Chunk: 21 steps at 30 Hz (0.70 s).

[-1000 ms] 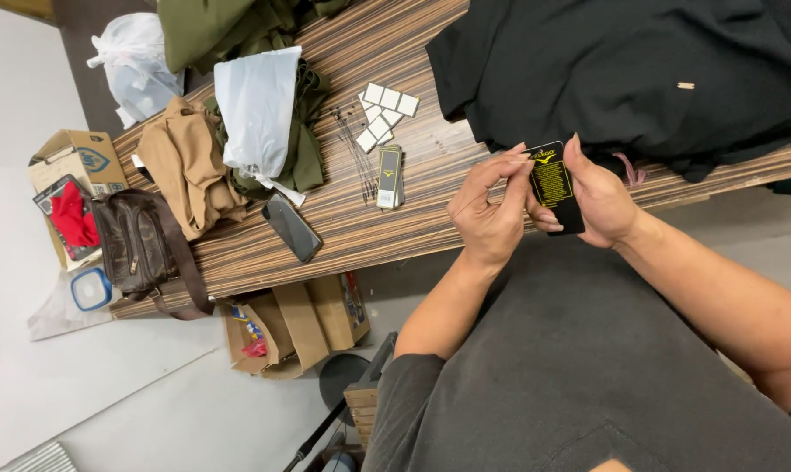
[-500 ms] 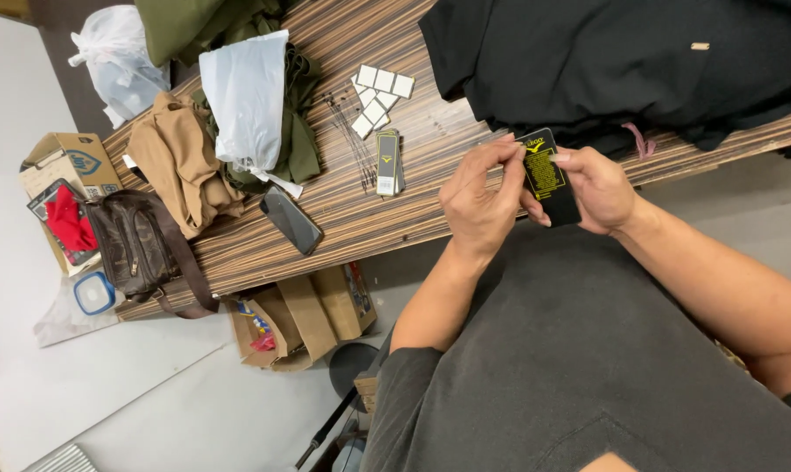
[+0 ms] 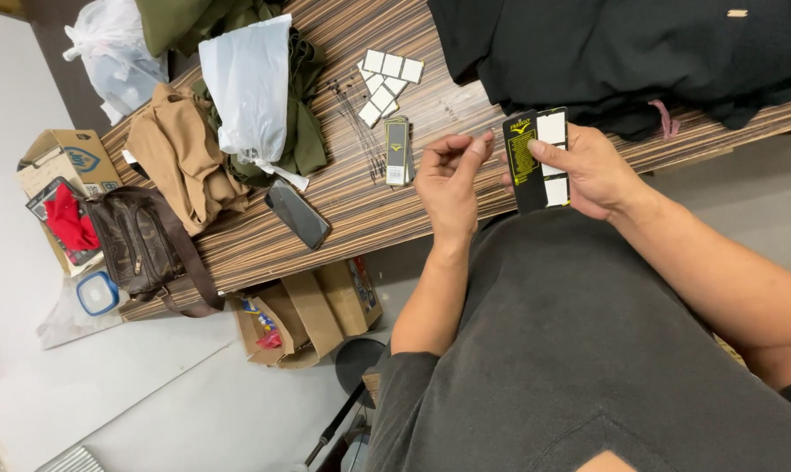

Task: The person attaches price tags to black shirts on a table using a plastic fastener. They pick up a tag, align it with the shirt's collar, and secure it with a fastener before moving to the next shirt.

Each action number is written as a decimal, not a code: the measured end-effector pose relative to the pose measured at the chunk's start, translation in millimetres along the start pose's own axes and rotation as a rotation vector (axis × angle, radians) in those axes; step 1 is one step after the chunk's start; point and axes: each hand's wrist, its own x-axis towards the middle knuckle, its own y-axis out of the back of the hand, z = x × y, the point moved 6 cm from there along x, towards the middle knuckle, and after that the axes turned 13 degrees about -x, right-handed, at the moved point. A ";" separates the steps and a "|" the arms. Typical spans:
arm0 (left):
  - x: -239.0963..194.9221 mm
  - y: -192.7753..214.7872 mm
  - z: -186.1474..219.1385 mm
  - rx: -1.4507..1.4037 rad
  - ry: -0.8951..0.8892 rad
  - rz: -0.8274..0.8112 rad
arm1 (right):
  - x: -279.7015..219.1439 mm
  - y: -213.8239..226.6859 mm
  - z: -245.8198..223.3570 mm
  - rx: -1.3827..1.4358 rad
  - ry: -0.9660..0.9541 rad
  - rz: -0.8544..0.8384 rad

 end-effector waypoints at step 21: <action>-0.2 10.1 11.4 0.262 -0.126 -0.142 | 13.6 -9.2 58.5 0.095 -0.066 -0.160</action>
